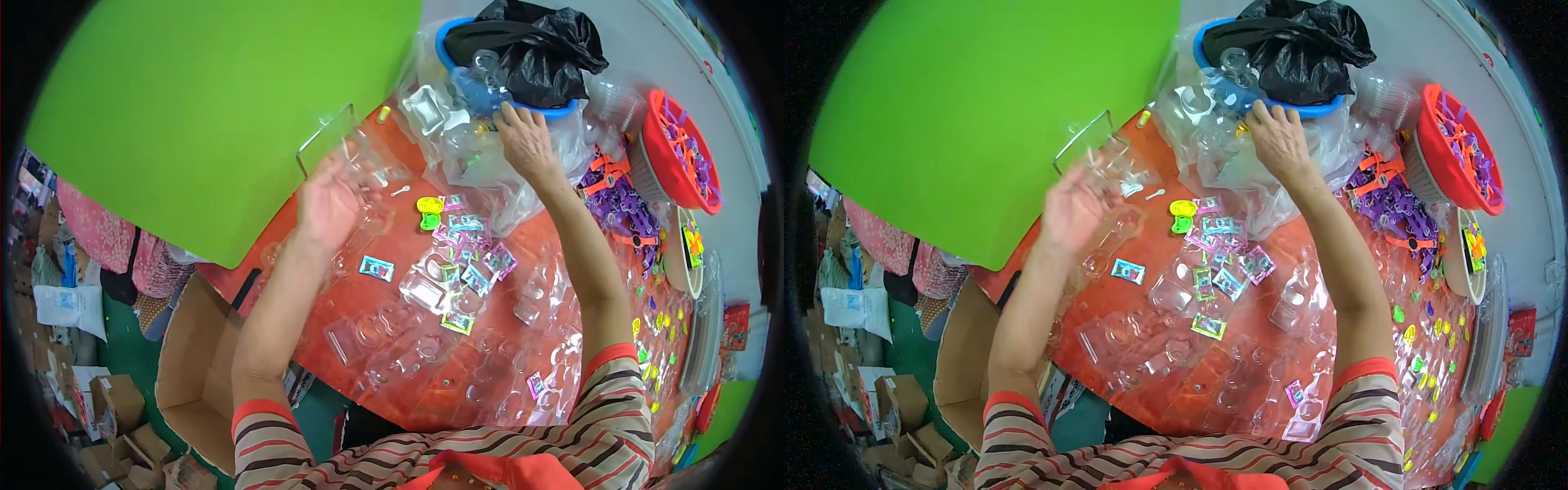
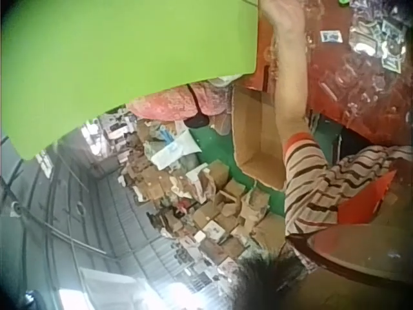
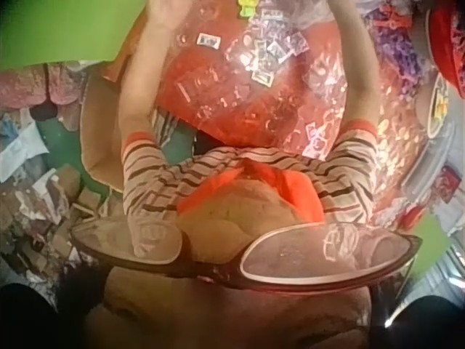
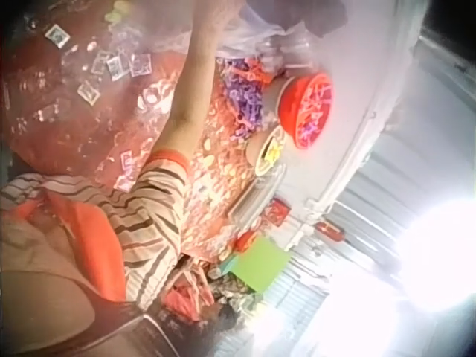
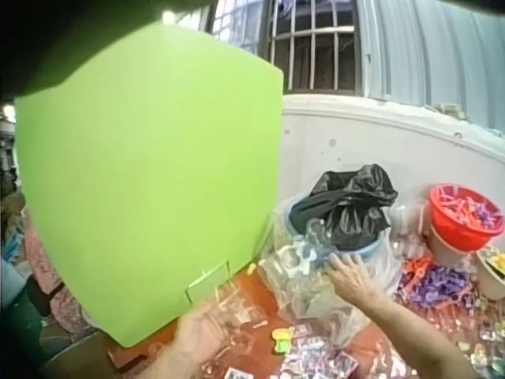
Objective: Placing small toys and stickers into plastic molds and trays at a factory workstation.
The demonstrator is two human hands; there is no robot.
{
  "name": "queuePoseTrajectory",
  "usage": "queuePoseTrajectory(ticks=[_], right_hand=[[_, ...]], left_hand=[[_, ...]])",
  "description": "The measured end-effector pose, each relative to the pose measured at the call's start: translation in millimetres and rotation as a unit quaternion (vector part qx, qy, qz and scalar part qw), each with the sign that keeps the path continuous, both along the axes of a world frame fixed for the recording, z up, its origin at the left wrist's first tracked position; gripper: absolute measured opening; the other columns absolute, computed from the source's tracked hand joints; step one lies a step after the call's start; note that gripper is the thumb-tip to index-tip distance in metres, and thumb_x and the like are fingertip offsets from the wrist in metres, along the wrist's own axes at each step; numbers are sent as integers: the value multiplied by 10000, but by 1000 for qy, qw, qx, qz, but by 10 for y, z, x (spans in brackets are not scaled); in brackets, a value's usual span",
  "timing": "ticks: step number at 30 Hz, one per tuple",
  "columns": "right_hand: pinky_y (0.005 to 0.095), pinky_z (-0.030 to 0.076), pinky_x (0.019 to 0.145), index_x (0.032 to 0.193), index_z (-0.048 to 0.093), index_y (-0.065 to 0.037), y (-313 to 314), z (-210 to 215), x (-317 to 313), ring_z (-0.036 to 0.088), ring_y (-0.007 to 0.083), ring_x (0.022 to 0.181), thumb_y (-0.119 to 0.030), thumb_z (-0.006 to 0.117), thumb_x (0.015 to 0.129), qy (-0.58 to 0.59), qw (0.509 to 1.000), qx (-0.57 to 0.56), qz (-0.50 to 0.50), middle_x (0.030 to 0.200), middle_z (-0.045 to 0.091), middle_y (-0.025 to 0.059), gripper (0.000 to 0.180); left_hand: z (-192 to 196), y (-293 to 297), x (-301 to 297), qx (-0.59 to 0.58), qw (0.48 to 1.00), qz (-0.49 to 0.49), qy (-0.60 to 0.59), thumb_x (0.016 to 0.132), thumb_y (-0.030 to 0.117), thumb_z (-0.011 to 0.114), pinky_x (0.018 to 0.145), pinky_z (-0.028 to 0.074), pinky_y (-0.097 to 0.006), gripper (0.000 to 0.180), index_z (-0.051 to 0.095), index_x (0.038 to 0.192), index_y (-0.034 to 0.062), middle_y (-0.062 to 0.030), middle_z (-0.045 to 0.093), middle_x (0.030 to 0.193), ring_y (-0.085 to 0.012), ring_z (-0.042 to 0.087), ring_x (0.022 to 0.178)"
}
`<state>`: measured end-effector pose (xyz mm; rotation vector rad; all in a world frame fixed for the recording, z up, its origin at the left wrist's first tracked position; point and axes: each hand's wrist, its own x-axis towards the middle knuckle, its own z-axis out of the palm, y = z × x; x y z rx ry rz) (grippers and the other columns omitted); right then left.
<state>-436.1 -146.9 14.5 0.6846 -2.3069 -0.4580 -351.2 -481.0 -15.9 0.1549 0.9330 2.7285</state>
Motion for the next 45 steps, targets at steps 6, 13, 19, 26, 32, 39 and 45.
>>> queuePoseTrajectory(ticks=[6, 13, 19, 26, 32, 39, 45], right_hand=[[362, 418, 794, 1008, 615, -64, -686, 71, 455, 546, 245, 936, -64, 551, 717, -41, 975, -141, 165, 1067, 578, 80, 299], [375, 419, 811, 950, 630, -56, -1009, -417, 247, 542, 270, 963, -126, 571, 787, -198, 960, -149, 129, 1004, 591, 86, 187], [457, 413, 846, 984, 643, -86, -1063, -418, 478, 548, 302, 983, -125, 604, 798, -176, 945, -246, 127, 1044, 591, 87, 194], [298, 466, 763, 1094, 596, -46, -967, -701, 308, 533, 187, 940, -46, 581, 776, -205, 749, -618, 125, 992, 542, 79, 318], [225, 455, 720, 1076, 609, -32, -1176, -577, 237, 495, 111, 876, 89, 578, 680, -226, 484, -826, 177, 936, 538, 8, 415], [224, 440, 739, 1050, 618, -13, -935, 12, 211, 529, 104, 858, 79, 560, 690, -154, 561, -777, 242, 906, 564, 8, 376], [417, 349, 973, 1161, 583, -85, -569, 206, 27, 443, 354, 1177, -54, 604, 745, 122, 864, -481, 85, 1289, 454, 196, 419]], left_hand=[[237, -281, 124, -150, 980, 68, 113, 937, 190, 499, 693, 512, -351, 437, 364, 1334, 68, -123, 612, 977, -206, 642, 771], [170, -359, 182, -185, 969, 109, 120, 925, 125, 518, 731, 513, -350, 500, 315, 1377, 61, -139, 604, 980, -201, 623, 814], [76, -65, 136, -176, 976, 72, 105, 904, 141, 535, 785, 471, -305, 492, 356, 1356, 67, -73, 581, 1010, -144, 578, 915], [1, -101, 140, -175, 974, 76, 119, 905, 194, 563, 799, 502, -367, 572, 297, 1393, 58, -103, 607, 995, -189, 618, 843], [7, -26, 162, -131, 985, 62, 93, 899, 117, 534, 801, 500, -351, 494, 358, 1357, 61, -88, 585, 1014, -178, 583, 914], [260, 346, -342, -62, 975, 41, 211, 912, 140, 535, 896, 480, -413, 512, 331, 1378, 88, -147, 619, 1029, -231, 604, 980], [105, 1107, -1168, -287, 943, -16, 167, 876, 112, 518, 776, 457, -317, 477, 424, 1343, 120, -68, 613, 956, -192, 596, 807]])
